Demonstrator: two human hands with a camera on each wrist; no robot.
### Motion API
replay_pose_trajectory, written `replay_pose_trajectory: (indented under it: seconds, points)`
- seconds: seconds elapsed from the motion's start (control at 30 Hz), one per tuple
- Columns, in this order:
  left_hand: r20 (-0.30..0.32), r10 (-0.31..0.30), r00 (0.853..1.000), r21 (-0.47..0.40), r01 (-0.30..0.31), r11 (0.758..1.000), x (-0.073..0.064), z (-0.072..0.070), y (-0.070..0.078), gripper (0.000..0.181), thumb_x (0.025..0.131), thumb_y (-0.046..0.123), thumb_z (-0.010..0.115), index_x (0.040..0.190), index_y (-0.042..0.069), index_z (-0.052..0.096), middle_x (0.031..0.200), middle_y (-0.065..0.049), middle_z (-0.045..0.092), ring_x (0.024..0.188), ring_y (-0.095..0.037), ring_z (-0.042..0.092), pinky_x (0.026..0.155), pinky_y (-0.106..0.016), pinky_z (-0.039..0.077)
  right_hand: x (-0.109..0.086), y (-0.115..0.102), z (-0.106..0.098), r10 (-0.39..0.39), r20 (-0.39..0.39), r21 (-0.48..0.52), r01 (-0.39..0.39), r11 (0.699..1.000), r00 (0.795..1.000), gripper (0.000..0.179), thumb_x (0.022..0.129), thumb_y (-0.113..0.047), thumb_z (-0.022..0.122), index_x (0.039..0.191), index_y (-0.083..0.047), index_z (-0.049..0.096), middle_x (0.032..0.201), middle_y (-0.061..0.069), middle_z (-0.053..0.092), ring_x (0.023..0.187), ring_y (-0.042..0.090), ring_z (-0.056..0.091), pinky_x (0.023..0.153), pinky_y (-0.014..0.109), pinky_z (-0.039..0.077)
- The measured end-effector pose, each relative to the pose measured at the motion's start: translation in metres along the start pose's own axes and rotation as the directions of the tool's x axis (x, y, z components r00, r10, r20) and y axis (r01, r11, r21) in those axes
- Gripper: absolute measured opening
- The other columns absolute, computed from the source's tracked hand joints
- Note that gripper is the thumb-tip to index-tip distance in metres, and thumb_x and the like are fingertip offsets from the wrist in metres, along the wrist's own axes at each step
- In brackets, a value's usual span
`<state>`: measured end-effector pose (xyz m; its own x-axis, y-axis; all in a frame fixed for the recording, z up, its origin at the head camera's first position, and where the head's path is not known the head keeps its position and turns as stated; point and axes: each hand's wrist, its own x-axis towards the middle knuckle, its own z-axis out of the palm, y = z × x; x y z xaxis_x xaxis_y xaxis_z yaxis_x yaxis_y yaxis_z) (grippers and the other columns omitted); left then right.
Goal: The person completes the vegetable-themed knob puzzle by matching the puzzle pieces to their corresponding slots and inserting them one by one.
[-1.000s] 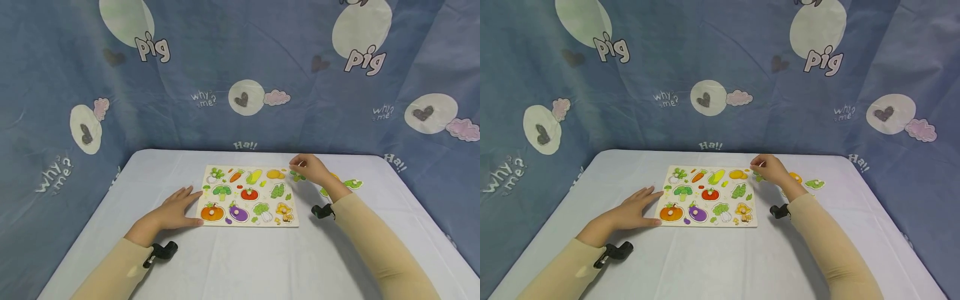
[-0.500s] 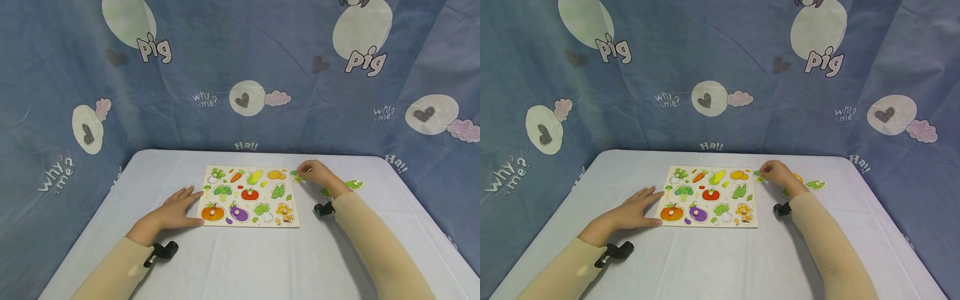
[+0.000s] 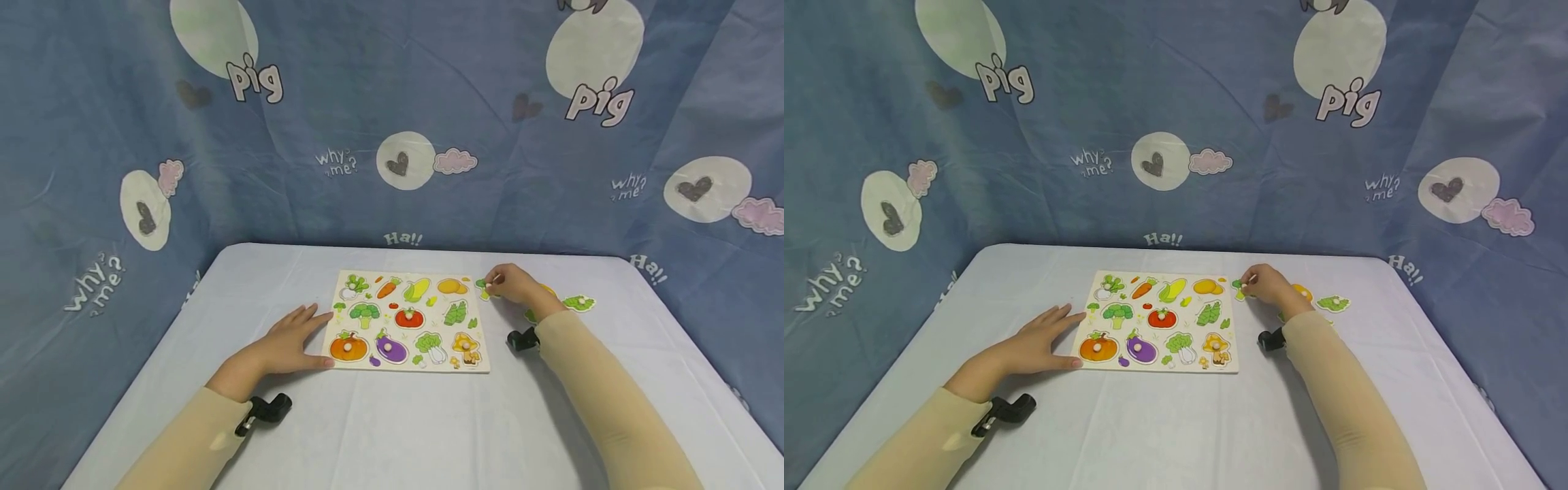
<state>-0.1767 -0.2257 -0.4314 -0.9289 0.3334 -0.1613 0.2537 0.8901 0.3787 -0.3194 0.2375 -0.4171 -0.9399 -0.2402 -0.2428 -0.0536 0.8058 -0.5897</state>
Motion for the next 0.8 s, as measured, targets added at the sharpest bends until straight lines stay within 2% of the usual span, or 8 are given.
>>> replay_pose_trajectory:
  seconds: [0.3, 0.6, 0.8]
  points:
    - [-0.009, 0.018, 1.000, -0.012, -0.018, 1.000, -0.001, 0.000, -0.002, 0.104, 0.077, 0.070, 0.072, 0.156, 0.014, 0.036, 0.163, -0.025, 0.019, 0.148, -0.050, 0.011, 0.114, -0.070, 0.013, 0.004, -0.003, 0.002, 0.012, -0.018, -0.048, -0.013, 0.999, 1.000, 0.014, 0.097, -0.013, 0.067, 0.107, -0.004, 0.067, 0.109, 0.015, 0.063, 0.088, 0.022, 0.058, 0.073, 0.032, 0.049]
    - [-0.009, 0.007, 1.000, -0.014, -0.008, 1.000, -0.001, 0.000, 0.000, 0.103, 0.077, 0.068, 0.073, 0.156, 0.014, 0.036, 0.163, -0.025, 0.019, 0.149, -0.050, 0.011, 0.114, -0.070, 0.012, -0.007, -0.010, -0.004, -0.001, -0.012, -0.040, 0.001, 0.999, 1.000, 0.017, 0.099, -0.013, 0.063, 0.112, -0.002, 0.066, 0.113, 0.018, 0.064, 0.090, 0.024, 0.060, 0.075, 0.036, 0.050]
    - [-0.005, -0.001, 1.000, -0.013, 0.001, 1.000, -0.001, -0.001, 0.001, 0.103, 0.077, 0.068, 0.072, 0.156, 0.015, 0.036, 0.163, -0.024, 0.019, 0.149, -0.049, 0.010, 0.114, -0.070, 0.012, -0.015, -0.020, -0.010, -0.017, -0.016, -0.021, 0.016, 1.000, 1.000, 0.017, 0.099, -0.011, 0.064, 0.111, -0.001, 0.066, 0.107, 0.015, 0.066, 0.091, 0.023, 0.061, 0.079, 0.037, 0.051]
